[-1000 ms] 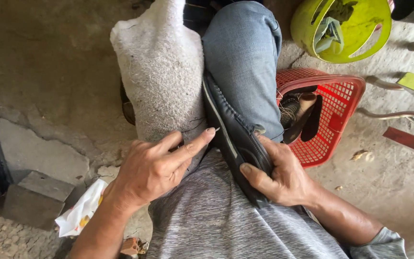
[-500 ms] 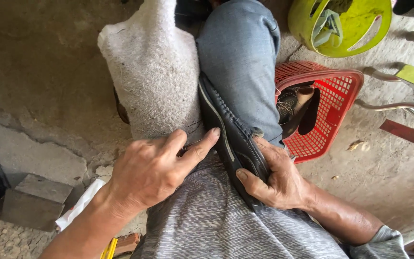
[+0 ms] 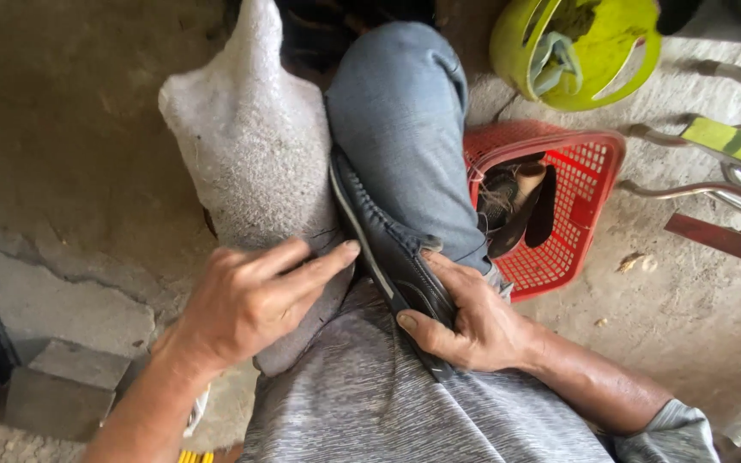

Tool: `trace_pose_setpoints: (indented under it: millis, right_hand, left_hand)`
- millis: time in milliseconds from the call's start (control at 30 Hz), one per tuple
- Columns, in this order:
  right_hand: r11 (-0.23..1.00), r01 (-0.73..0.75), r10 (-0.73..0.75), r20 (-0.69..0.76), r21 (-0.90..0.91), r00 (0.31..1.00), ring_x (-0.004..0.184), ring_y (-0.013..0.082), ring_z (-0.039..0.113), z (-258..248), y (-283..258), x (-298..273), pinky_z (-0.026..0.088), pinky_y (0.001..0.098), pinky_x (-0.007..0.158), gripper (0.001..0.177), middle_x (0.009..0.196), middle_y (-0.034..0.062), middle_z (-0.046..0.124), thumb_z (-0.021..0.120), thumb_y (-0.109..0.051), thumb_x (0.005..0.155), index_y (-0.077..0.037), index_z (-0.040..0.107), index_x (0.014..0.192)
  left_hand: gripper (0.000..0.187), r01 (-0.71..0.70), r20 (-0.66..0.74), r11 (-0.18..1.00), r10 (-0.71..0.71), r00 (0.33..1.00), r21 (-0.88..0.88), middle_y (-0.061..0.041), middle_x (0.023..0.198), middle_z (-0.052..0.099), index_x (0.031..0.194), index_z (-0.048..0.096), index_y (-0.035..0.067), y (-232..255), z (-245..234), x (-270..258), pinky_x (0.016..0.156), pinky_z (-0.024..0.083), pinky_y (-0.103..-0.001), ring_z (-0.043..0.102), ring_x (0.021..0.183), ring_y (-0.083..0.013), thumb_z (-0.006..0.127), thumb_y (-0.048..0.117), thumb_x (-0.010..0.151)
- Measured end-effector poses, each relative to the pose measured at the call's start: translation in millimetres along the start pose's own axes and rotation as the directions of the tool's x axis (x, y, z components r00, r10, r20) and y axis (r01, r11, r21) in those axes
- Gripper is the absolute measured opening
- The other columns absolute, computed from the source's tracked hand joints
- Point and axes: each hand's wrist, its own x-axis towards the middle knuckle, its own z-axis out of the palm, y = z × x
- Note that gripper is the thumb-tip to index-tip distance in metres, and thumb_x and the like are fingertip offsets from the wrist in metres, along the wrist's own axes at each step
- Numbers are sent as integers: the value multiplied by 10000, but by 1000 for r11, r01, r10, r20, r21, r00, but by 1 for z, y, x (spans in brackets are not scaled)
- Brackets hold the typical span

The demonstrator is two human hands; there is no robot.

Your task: The person is sitting and repairing a black shoe by hand. They use a needle and thread to stitch the sole to the upper part of the shoe, repeatedly pulling the thread tight to secure the repair.

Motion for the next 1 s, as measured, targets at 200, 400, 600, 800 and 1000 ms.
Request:
trace_pose_setpoints:
  millis: [200, 400, 600, 800, 1000]
  right_hand:
    - [960, -127, 207, -327, 250, 922, 842, 218, 792, -34, 23, -33, 657, 331, 756, 447, 1036, 150, 791, 542, -422, 1003, -32, 749, 935]
    - [613, -443, -182, -662, -655, 727, 1157, 506, 641, -53, 89, -69, 547, 593, 888, 404, 1297, 295, 630, 769, -111, 966, 58, 646, 1312]
    - [776, 32, -431, -492, -630, 756, 851, 257, 692, 4, 69, -27, 582, 370, 740, 254, 988, 75, 726, 818, -61, 850, -117, 804, 1097]
    - [858, 140, -398, -470, -493, 788, 884, 236, 688, 1, 52, -35, 586, 366, 807, 133, 1029, 91, 693, 820, -30, 832, -63, 797, 959]
    - [488, 531, -229, -485, 693, 844, 730, 446, 726, -22, 114, -89, 623, 494, 585, 140, 1055, 426, 603, 586, -27, 947, 85, 556, 1024]
  left_hand:
    - [325, 88, -57, 988, -81, 995, 125, 21, 834, 605, 1281, 720, 134, 7, 2, -21, 415, 475, -366, 581, 485, -163, 712, 68, 963]
    - [263, 153, -170, 985, -164, 972, -80, 15, 639, 626, 1200, 777, 229, -2, 21, -22, 298, 399, -242, 463, 290, -106, 646, 173, 979]
    - [229, 134, -198, 984, -156, 968, -119, -6, 627, 614, 1163, 789, 211, -4, 28, -12, 361, 446, -288, 560, 370, -173, 616, 205, 1013]
    - [250, 137, -236, 979, -170, 957, -153, 1, 621, 650, 1181, 799, 235, -7, 37, -15, 369, 429, -258, 484, 358, -112, 599, 214, 1031]
    - [241, 149, -239, 979, -179, 954, -139, 9, 602, 633, 1178, 799, 207, -5, 41, -15, 384, 425, -257, 498, 371, -121, 604, 227, 1037]
